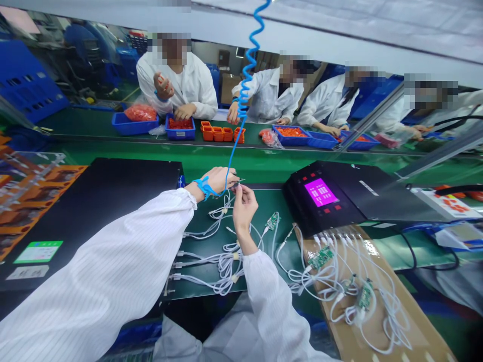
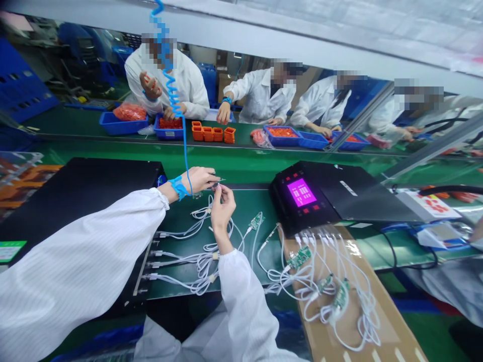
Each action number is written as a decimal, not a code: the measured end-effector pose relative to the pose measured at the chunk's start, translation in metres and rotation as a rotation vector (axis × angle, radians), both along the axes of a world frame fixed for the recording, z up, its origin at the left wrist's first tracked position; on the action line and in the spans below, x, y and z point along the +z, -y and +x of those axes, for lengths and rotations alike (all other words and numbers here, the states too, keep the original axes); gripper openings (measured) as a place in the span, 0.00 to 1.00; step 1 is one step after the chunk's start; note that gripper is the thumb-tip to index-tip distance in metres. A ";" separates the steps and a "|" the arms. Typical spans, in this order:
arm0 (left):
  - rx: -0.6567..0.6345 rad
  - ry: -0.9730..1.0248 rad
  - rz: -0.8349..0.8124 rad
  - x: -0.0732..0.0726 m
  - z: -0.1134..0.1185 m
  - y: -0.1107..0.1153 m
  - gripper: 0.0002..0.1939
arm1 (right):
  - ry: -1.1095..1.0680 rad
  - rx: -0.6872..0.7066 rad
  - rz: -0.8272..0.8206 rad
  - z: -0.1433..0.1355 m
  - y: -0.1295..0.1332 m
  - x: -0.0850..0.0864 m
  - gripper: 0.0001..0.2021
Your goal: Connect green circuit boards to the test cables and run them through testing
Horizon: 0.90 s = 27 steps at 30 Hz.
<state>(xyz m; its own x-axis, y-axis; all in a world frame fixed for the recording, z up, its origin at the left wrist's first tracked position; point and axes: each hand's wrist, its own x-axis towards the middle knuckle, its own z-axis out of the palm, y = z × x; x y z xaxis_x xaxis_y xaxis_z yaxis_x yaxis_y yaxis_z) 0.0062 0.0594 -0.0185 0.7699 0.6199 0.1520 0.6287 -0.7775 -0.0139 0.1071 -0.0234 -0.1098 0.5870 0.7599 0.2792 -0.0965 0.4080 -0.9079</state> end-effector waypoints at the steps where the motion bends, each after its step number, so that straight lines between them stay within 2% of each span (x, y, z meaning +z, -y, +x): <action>1: 0.002 -0.003 0.005 0.000 0.000 0.000 0.16 | -0.007 -0.001 -0.005 0.000 -0.001 0.001 0.16; 11: 0.015 -0.045 0.008 0.004 0.001 0.004 0.15 | -0.096 -0.003 0.022 -0.001 -0.002 0.006 0.15; 23: 0.018 -0.104 0.015 0.006 0.001 0.005 0.15 | -0.048 0.019 -0.036 0.003 -0.007 0.004 0.16; 27: 0.027 -0.057 0.005 0.006 0.002 0.005 0.15 | -0.032 0.029 -0.051 0.005 -0.009 0.004 0.16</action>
<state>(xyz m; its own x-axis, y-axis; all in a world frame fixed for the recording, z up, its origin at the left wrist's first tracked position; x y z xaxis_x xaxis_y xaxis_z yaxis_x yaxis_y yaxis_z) 0.0081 0.0548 -0.0128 0.7601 0.6401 0.1119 0.6479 -0.7598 -0.0541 0.1119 -0.0147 -0.1060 0.5723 0.7895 0.2215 -0.1367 0.3582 -0.9236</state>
